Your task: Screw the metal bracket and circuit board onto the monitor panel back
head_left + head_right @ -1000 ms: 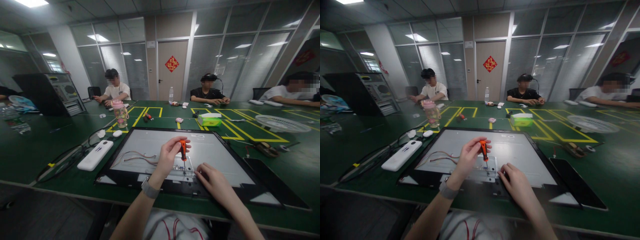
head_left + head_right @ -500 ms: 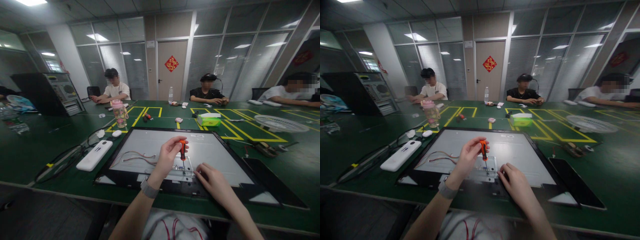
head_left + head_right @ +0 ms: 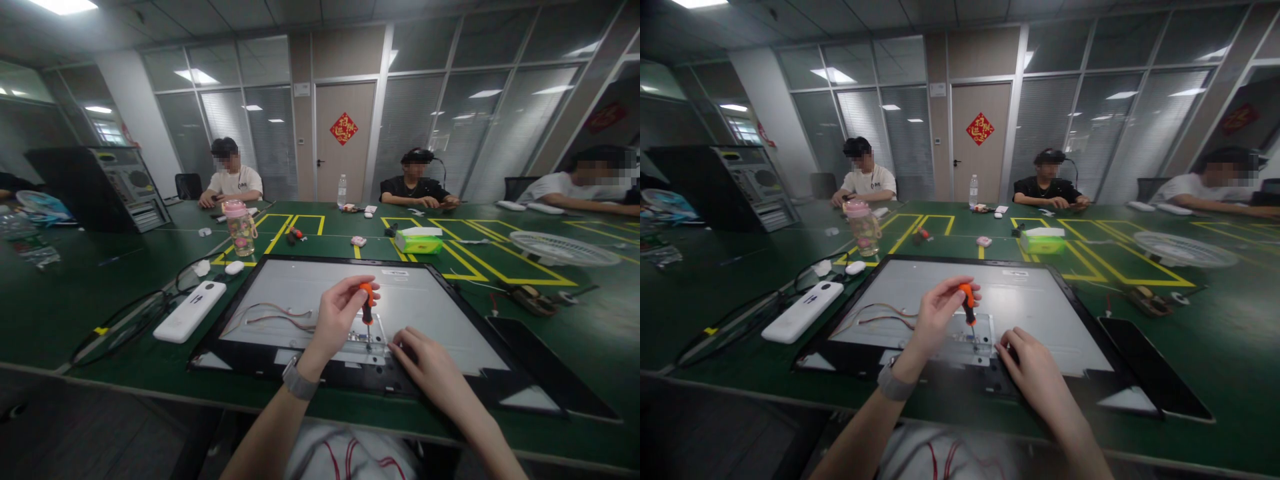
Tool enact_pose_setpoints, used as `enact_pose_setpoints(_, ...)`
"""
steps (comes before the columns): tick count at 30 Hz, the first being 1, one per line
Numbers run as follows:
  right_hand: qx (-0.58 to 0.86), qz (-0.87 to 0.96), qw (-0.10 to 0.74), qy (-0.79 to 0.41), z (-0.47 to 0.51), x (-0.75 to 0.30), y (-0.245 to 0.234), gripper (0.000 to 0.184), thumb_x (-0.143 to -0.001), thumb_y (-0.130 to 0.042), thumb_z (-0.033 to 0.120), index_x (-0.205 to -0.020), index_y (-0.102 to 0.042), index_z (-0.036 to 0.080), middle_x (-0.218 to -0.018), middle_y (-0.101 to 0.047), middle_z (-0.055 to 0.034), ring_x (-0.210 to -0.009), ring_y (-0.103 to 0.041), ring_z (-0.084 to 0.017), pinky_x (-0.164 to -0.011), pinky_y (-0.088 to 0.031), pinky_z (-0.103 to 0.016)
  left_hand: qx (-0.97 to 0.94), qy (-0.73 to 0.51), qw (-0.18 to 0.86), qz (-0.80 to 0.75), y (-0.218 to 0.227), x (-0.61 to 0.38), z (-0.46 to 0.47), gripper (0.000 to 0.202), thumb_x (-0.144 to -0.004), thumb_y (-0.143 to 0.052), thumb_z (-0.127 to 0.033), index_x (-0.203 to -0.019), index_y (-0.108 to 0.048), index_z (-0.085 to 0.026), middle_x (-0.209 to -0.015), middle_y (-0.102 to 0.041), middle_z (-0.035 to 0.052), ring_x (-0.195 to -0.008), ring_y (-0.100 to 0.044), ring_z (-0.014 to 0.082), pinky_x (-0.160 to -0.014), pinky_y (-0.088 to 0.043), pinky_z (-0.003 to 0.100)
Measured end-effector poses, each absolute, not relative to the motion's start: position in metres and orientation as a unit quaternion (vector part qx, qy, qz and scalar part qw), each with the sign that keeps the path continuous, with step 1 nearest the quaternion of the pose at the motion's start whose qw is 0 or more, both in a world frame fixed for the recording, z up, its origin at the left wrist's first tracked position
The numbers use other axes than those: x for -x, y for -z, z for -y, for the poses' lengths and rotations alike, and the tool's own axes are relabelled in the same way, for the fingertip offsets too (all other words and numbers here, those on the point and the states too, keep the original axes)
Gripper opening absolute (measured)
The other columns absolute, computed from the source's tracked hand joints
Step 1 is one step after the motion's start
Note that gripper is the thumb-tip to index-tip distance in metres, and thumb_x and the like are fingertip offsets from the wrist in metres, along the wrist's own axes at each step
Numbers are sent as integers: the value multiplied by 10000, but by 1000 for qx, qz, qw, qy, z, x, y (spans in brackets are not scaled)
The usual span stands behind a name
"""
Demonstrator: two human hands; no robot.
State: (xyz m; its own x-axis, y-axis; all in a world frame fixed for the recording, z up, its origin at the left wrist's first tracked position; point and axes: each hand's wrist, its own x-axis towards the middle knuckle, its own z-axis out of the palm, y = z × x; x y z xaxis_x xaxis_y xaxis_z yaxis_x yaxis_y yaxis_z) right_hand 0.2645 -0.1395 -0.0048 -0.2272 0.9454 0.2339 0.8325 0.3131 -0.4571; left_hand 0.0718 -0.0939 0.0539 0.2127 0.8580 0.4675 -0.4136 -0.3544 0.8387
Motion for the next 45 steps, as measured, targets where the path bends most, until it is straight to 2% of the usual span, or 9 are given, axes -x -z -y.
enact_pose_setpoints(4,577,774,234,-116,140,-264,5,270,-979,-376,369,-821,-540,225,-840,-621,-63,-749,-633,-237,-701,-450,-352,-583,-648,425,-244,-53,-73,92,158,-768,-754,-260,-881,-692,-170,-805,-631,10,-698,-585,103,-667,-494,212)
enact_pose_setpoints(7,578,772,238,-115,139,-264,5,268,-976,-388,372,-810,-540,227,-825,-618,-59,-740,-630,-234,-693,-452,-347,-601,-656,385,-244,-55,-71,94,109,-830,-694,-274,-875,-703,-175,-865,-633,27,-783,-613,126,-716,-499,231)
enact_pose_setpoints(12,574,772,248,-114,138,-265,7,254,-973,-408,364,-811,-554,232,-821,-628,-53,-744,-636,-228,-691,-456,-335,-617,-613,438,-224,-55,-71,98,253,-947,-529,-321,-1057,-704,-176,-942,-698,78,-851,-671,176,-763,-522,294)
enact_pose_setpoints(17,575,773,241,-117,139,-264,6,254,-969,-395,358,-813,-549,229,-830,-630,-61,-751,-642,-236,-698,-460,-341,-609,-655,359,-266,-53,-73,94,72,-802,-715,-222,-863,-700,-187,-856,-588,17,-765,-571,122,-701,-470,231)
enact_pose_setpoints(21,577,773,239,-115,139,-264,4,258,-967,-389,363,-813,-548,231,-823,-628,-61,-748,-640,-238,-697,-460,-341,-606,-656,359,-270,-52,-73,92,135,-744,-775,-215,-818,-666,-187,-806,-539,-7,-705,-522,107,-677,-453,225)
enact_pose_setpoints(29,574,772,251,-106,140,-264,5,267,-964,-406,368,-797,-565,234,-814,-638,-56,-730,-643,-229,-668,-463,-323,-634,-609,426,-215,-54,-70,95,248,-971,-483,-305,-1050,-684,-182,-973,-647,73,-867,-628,165,-784,-502,289)
enact_pose_setpoints(35,572,772,257,-104,141,-263,2,263,-961,-408,361,-789,-562,236,-811,-640,-56,-728,-645,-230,-675,-472,-327,-628,-643,362,-245,-54,-71,94,117,-862,-660,-284,-896,-735,-201,-926,-601,54,-888,-591,173,-780,-488,272)
enact_pose_setpoints(41,577,772,243,-105,140,-264,3,271,-968,-398,364,-794,-562,237,-826,-640,-60,-750,-645,-232,-681,-471,-328,-591,-627,451,-233,-54,-71,95,288,-966,-461,-300,-1027,-706,-160,-906,-683,74,-878,-643,182,-800,-502,296)
enact_pose_setpoints(45,574,773,245,-110,140,-264,4,270,-974,-393,364,-810,-560,230,-824,-639,-58,-747,-646,-231,-697,-466,-338,-608,-642,382,-269,-55,-73,95,162,-860,-646,-290,-937,-744,-187,-1008,-629,74,-911,-607,172,-792,-497,270)
